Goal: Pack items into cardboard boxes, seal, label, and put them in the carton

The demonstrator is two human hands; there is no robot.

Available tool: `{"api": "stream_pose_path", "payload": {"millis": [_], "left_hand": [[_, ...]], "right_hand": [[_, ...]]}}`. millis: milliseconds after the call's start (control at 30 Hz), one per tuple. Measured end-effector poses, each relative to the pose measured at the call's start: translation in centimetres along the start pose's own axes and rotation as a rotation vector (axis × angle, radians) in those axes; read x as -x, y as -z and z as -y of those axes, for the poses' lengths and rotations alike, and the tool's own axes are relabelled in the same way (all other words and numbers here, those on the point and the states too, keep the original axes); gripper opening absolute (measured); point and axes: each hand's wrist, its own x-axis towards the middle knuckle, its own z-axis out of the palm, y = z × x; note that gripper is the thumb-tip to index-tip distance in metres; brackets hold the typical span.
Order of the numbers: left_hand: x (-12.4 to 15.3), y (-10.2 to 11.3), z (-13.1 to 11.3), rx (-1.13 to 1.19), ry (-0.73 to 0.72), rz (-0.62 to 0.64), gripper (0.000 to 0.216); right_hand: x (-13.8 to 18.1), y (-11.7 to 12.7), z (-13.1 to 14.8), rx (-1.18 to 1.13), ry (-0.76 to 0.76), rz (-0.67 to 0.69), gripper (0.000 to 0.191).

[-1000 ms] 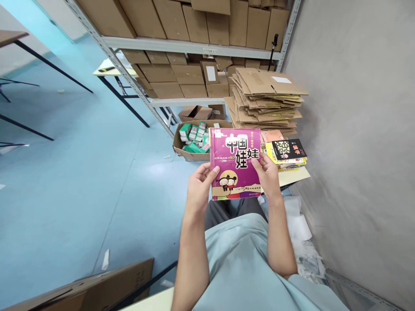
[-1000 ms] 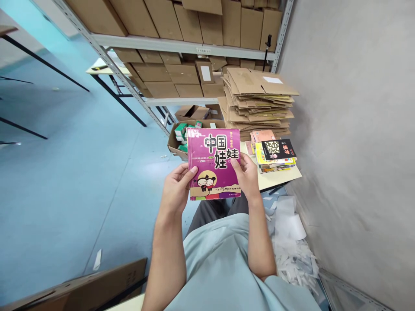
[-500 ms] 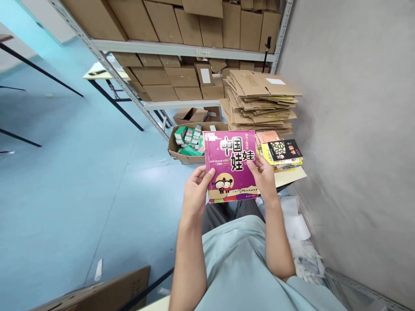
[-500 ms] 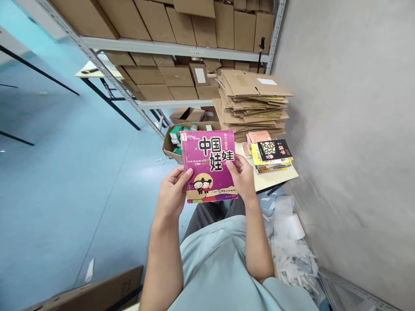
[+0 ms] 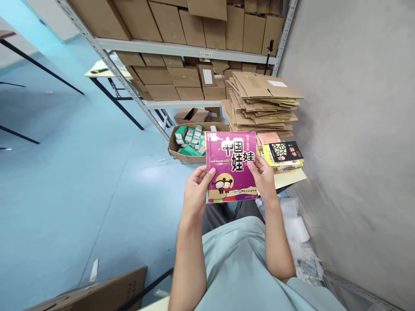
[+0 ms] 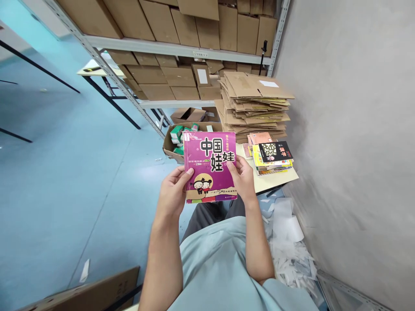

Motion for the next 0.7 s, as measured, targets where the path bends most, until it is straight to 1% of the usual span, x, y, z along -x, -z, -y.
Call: {"api": "stream_pose_path", "payload": {"millis": [233,367,700], "left_hand": [[0.03,-0.09,-0.26,0.001,0.011,-0.021,0.056],[0.09,-0.23,-0.50,-0.003,0.023,-0.043,0.058],[-0.13,-0.14,-0.13,-0.029,0.033,-0.012,0.060]], "right_hand": [[-0.18,0.08,-0.28,0.013,-0.012,0.028,0.054],[-0.30,0.11,-0.50,0.008,-0.014,0.014,0.054],[-0.16,0.22,-0.41,0.027,0.004,0.014,0.052]]}}
